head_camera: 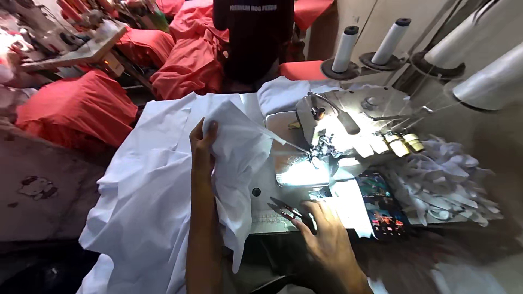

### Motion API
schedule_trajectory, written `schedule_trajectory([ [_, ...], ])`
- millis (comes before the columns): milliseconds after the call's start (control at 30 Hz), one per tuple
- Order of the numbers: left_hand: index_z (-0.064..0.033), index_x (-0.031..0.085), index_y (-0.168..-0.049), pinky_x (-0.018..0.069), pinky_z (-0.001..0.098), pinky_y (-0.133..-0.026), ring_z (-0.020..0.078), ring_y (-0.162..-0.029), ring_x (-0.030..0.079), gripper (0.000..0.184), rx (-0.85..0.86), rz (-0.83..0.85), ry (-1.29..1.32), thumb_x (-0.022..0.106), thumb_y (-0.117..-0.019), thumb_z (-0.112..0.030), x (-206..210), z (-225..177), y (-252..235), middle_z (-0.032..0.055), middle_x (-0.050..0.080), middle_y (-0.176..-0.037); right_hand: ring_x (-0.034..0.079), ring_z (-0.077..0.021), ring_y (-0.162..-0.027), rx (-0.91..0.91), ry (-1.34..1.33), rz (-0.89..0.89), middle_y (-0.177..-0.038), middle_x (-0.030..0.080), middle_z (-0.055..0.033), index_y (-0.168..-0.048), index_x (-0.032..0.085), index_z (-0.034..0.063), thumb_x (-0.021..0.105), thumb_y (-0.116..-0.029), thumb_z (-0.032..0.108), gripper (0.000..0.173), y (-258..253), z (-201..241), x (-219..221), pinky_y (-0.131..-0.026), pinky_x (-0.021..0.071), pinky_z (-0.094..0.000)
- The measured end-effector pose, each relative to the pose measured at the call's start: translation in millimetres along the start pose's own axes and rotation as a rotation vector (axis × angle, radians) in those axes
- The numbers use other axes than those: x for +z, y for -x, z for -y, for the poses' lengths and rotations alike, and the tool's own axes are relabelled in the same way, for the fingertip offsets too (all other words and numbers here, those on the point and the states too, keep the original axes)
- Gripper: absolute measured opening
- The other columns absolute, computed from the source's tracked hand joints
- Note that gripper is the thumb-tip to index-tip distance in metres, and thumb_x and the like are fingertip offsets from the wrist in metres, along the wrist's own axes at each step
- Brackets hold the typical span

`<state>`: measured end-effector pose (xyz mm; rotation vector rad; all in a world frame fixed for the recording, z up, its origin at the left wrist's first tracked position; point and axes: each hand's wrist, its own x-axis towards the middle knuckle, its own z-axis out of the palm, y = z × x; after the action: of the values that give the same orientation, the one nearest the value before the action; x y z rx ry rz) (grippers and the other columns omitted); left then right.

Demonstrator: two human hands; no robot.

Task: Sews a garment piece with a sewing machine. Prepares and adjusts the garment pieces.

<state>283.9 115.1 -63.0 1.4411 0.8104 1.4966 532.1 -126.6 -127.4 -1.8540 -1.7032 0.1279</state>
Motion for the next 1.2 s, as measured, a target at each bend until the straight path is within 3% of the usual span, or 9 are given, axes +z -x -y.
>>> schedule_trajectory([
  [167, -0.0215, 0.067, -0.121, 0.0606, 0.0253, -0.075, 0.0030, -0.085, 0.070, 0.024, 0.016, -0.017, 0.070, 0.053, -0.1058, -0.034, -5.2, -1.7, 1.9, -0.0077, 0.072, -0.100, 0.068, -0.0339, -0.087, -0.147, 0.190, 0.013, -0.093, 0.067, -0.0133, -0.100, 0.070, 0.0047, 0.061, -0.0937, 0.041, 0.038, -6.4, 14.0, 18.8, -0.070, 0.0577, -0.0438],
  [300, -0.0267, 0.064, -0.118, 0.0592, 0.0232, -0.077, 0.0013, -0.088, 0.067, 0.018, 0.074, 0.034, 0.156, 0.057, -0.1038, -0.035, -3.3, -3.9, -0.5, -0.0104, 0.069, -0.102, 0.067, -0.0353, -0.085, -0.189, 0.300, 0.060, -0.095, 0.066, -0.0169, -0.106, 0.068, -0.0007, 0.067, -0.0919, 0.028, 0.032, -5.2, 19.1, 22.3, -0.071, 0.0577, -0.0435],
  [467, -0.0281, 0.061, -0.119, 0.0589, 0.0222, -0.077, 0.0013, -0.089, 0.067, 0.017, 0.097, 0.045, 0.150, 0.057, -0.1043, -0.036, -2.7, -5.6, 1.1, -0.0107, 0.068, -0.102, 0.066, -0.0332, -0.080, -0.214, 0.339, 0.079, -0.093, 0.064, -0.0166, -0.102, 0.069, 0.0013, 0.058, -0.0971, 0.024, 0.026, 3.4, 16.7, 5.0, -0.068, 0.0568, -0.0412],
  [567, -0.0287, 0.061, -0.119, 0.0586, 0.0223, -0.077, 0.0005, -0.088, 0.067, 0.018, 0.079, 0.017, 0.132, 0.058, -0.1032, -0.038, -2.2, -6.1, 1.7, -0.0119, 0.068, -0.102, 0.066, -0.0249, -0.076, -0.166, 0.054, 0.236, -0.089, 0.062, -0.0102, -0.101, 0.069, 0.0070, 0.046, -0.1027, 0.029, 0.032, 3.8, 13.1, -27.3, -0.063, 0.0572, -0.0368],
  [667, -0.0287, 0.059, -0.120, 0.0585, 0.0219, -0.079, -0.0002, -0.091, 0.066, 0.018, 0.098, 0.012, 0.145, 0.057, -0.1038, -0.036, -3.4, -6.8, 2.6, -0.0124, 0.067, -0.105, 0.060, -0.0084, -0.065, 0.005, -0.561, 0.556, -0.082, 0.063, 0.0013, -0.111, 0.064, 0.0115, 0.031, -0.1122, 0.043, 0.046, -7.4, 5.7, -64.3, -0.056, 0.0527, -0.0258],
  [767, -0.0279, 0.060, -0.122, 0.0585, 0.0223, -0.082, 0.0003, -0.095, 0.067, 0.021, 0.117, 0.025, 0.210, 0.058, -0.1037, -0.036, -3.4, -8.9, 3.4, -0.0122, 0.068, -0.108, 0.057, -0.0062, -0.049, 0.234, -1.084, 0.647, -0.069, 0.064, 0.0000, -0.116, 0.061, 0.0103, 0.029, -0.1114, 0.049, 0.050, -24.6, 13.8, -82.8, -0.042, 0.0478, -0.0208],
  [933, -0.0295, 0.062, -0.124, 0.0571, 0.0231, -0.087, -0.0006, -0.099, 0.066, 0.024, 0.138, 0.041, 0.246, 0.059, -0.1021, -0.038, -6.7, -7.0, 4.5, -0.0148, 0.068, -0.111, 0.049, -0.0015, -0.039, 0.437, -1.206, 0.490, -0.058, 0.061, 0.0032, -0.110, 0.061, 0.0094, 0.020, -0.1124, 0.029, 0.046, -62.5, 37.6, -76.4, -0.034, 0.0379, -0.0161],
  [1200, -0.0290, 0.062, -0.124, 0.0574, 0.0233, -0.087, -0.0003, -0.099, 0.066, 0.023, 0.140, 0.053, 0.274, 0.060, -0.1024, -0.038, -7.6, -5.4, 2.8, -0.0140, 0.068, -0.110, 0.043, -0.0017, -0.038, 0.519, -1.253, 0.429, -0.057, 0.058, 0.0010, -0.107, 0.057, 0.0041, 0.017, -0.1141, 0.029, 0.048, -110.6, 47.6, -58.7, -0.034, 0.0324, -0.0151],
])
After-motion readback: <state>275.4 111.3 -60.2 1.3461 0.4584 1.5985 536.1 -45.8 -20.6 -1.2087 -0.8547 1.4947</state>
